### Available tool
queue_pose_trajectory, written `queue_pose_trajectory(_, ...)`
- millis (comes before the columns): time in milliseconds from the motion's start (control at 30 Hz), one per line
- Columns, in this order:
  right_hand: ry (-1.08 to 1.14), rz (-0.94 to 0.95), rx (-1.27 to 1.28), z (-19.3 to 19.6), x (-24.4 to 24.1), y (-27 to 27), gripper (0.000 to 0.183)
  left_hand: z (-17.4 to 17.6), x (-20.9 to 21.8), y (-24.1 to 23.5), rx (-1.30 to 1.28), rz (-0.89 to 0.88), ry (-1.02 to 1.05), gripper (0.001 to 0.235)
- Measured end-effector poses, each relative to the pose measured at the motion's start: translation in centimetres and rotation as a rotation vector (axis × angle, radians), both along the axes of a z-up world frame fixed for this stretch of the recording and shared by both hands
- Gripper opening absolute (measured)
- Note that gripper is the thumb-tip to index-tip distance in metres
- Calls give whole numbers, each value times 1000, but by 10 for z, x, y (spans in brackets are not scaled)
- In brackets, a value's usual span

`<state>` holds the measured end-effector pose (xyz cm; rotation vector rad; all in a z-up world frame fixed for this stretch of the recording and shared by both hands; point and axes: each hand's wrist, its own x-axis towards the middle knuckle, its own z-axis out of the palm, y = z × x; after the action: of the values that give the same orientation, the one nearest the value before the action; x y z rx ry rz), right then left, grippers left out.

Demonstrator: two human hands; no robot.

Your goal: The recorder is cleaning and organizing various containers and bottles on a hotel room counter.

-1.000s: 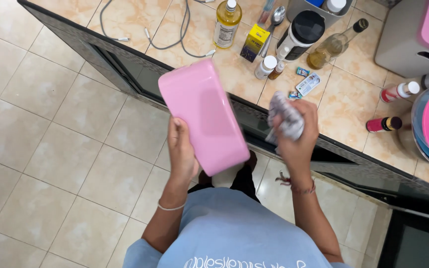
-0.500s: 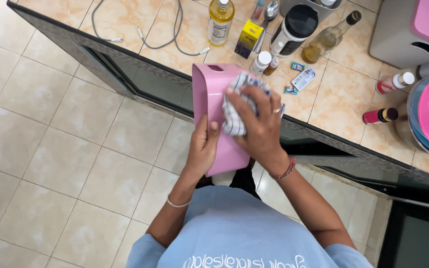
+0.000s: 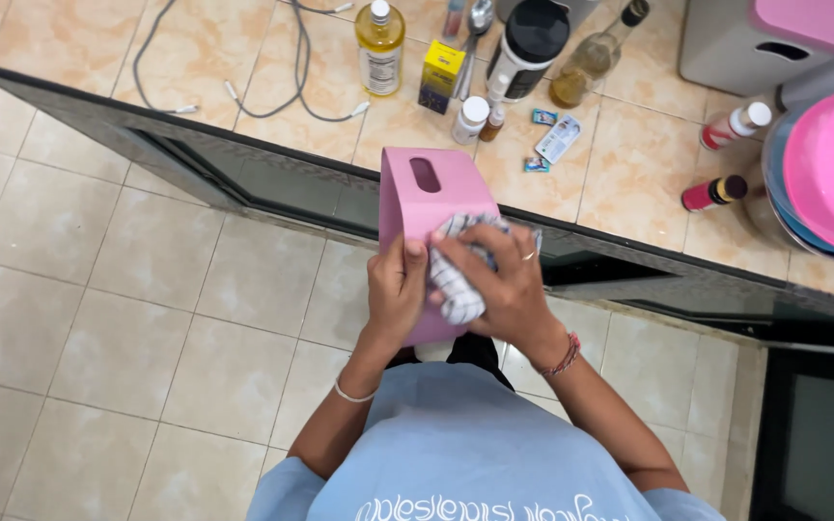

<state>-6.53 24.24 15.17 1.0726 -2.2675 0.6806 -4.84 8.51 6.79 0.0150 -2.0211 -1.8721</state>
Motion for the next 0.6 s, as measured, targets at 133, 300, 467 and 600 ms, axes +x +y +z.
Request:
queue_pose_trajectory(133,-98,-41,-42,32,-17,13,44,0,-2,5,-169,-29,128,44)
queue_pose_trajectory(300,-262,97,25,57,-20,22,33,12,-3,5,-190,-121,231,44)
queue_pose_trajectory(467,-482,-10,-110,46,-43,52,24,45,6,15,-350,-194,337,54)
queue_pose_trajectory(600,-643,-64,-203,47,-40,74,19,45,-8,32,-336,-181,413,51)
